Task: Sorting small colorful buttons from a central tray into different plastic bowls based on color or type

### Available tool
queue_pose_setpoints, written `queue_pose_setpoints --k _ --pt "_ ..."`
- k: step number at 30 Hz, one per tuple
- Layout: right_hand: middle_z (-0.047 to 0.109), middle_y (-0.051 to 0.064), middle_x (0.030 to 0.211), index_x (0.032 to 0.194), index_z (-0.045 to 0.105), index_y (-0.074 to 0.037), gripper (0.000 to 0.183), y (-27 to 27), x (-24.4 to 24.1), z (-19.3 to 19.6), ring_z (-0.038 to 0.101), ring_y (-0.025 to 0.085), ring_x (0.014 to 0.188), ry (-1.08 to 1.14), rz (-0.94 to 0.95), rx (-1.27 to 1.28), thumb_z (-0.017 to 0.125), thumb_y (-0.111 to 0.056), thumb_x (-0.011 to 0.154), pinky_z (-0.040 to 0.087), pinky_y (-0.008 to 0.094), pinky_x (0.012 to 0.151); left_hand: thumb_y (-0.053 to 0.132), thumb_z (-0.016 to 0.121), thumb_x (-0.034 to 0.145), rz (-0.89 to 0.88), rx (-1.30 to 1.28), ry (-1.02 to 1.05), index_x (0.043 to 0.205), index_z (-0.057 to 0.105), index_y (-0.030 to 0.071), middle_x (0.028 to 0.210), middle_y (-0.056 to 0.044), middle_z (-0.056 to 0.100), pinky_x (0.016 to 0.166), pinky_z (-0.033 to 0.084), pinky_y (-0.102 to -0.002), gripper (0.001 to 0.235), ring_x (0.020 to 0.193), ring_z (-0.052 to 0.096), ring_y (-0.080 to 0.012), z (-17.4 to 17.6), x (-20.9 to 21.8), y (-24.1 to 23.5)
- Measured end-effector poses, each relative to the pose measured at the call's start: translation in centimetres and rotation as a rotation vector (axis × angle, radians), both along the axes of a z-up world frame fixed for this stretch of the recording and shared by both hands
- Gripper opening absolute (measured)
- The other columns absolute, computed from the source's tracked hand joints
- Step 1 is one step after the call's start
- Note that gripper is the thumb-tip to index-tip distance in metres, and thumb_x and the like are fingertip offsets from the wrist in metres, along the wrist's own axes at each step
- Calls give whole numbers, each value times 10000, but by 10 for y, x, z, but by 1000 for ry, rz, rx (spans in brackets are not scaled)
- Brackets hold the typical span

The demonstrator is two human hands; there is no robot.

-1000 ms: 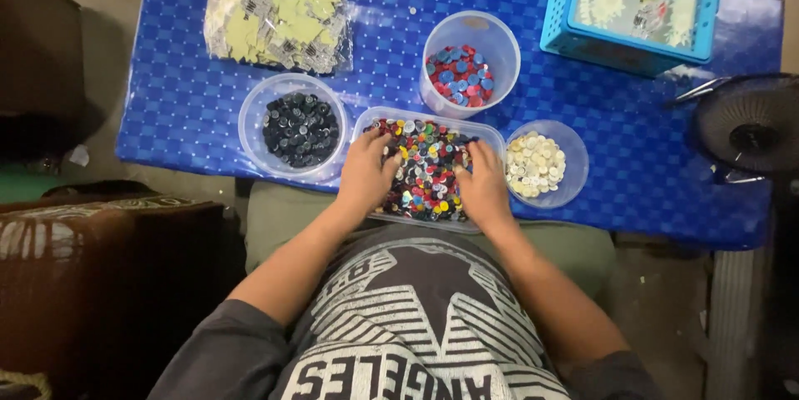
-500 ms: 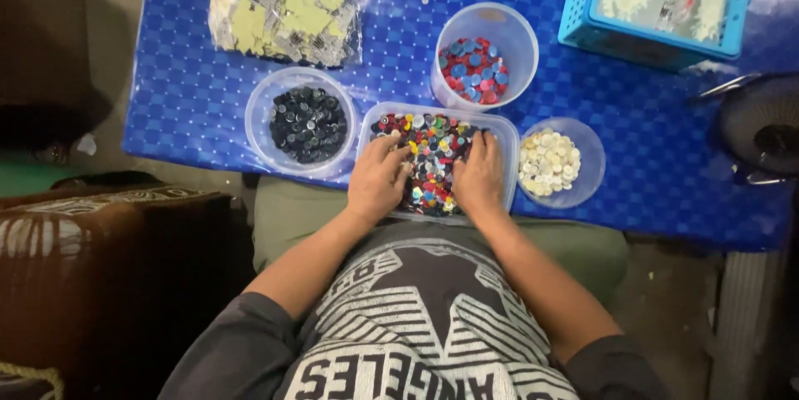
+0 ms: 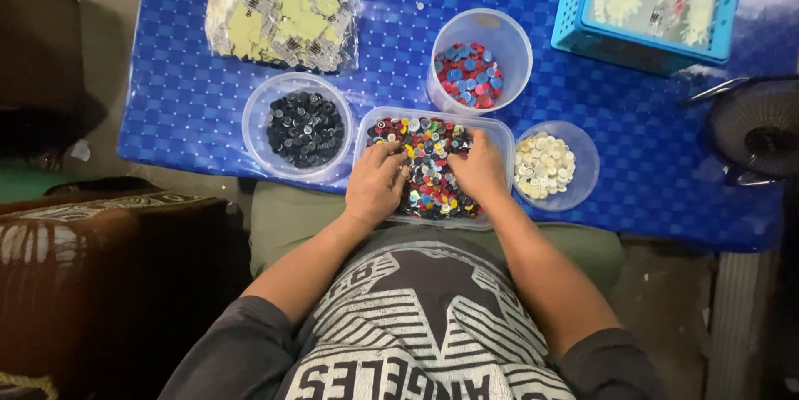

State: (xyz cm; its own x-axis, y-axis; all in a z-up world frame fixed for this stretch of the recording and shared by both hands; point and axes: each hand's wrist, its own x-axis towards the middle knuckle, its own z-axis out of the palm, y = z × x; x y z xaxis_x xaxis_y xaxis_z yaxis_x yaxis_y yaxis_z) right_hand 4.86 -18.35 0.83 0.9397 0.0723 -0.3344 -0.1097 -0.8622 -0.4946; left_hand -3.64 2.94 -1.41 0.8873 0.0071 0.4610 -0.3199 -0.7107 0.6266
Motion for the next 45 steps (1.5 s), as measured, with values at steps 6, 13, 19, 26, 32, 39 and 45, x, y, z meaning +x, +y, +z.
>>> queue_pose_setpoints --k 6,13,19,26,32,39,45 --pt "755 67 1076 1359 626 -307 565 0 -20 12 732 280 1035 153 -107 195 771 -390 820 560 409 869 100 753 870 20 30 -1 1057 739 54 1136 -132 682 913 561 -441 193 1072 676 -358 -7 0 0" --pt "707 75 1053 1141 741 -144 276 -2 -53 -10 661 318 1038 -511 423 513 747 -199 871 510 420 931 105 746 886 1 48 8 1062 732 36 1131 -147 677 912 565 -441 190 1059 677 -363 1 4 1" --pt "734 104 1098 1058 731 -144 137 -12 -53 24 690 323 1072 -310 97 649 658 -77 962 534 454 923 117 732 911 40 55 42 1082 744 47 1130 -142 683 930 560 -437 185 1071 683 -357 1 -2 0" --pt "675 232 1323 1340 657 -29 380 -18 -54 48 680 310 1178 -102 -289 659 621 -28 962 545 415 990 130 677 946 127 -208 336 1159 725 58 1076 -170 685 933 535 -483 230 1035 677 -397 16 2 2" --pt "689 22 964 1107 789 -185 213 -10 -43 -16 683 250 963 -478 241 362 752 -167 897 544 380 885 250 656 947 171 -249 705 1160 759 190 1026 -99 731 946 541 -452 244 1035 711 -338 8 4 -8" --pt "633 15 875 1036 775 -238 126 -6 -43 -33 671 255 847 -383 275 333 736 -271 921 549 374 806 253 653 952 138 -244 651 1157 750 180 1034 -104 700 927 545 -470 239 1028 695 -367 7 -7 -6" --pt "670 44 606 1025 750 -138 165 -18 -45 15 690 185 634 40 -173 541 801 -203 883 547 335 688 233 648 944 135 -215 583 1160 744 199 1048 -106 673 957 538 -447 239 1085 669 -355 27 -1 1"
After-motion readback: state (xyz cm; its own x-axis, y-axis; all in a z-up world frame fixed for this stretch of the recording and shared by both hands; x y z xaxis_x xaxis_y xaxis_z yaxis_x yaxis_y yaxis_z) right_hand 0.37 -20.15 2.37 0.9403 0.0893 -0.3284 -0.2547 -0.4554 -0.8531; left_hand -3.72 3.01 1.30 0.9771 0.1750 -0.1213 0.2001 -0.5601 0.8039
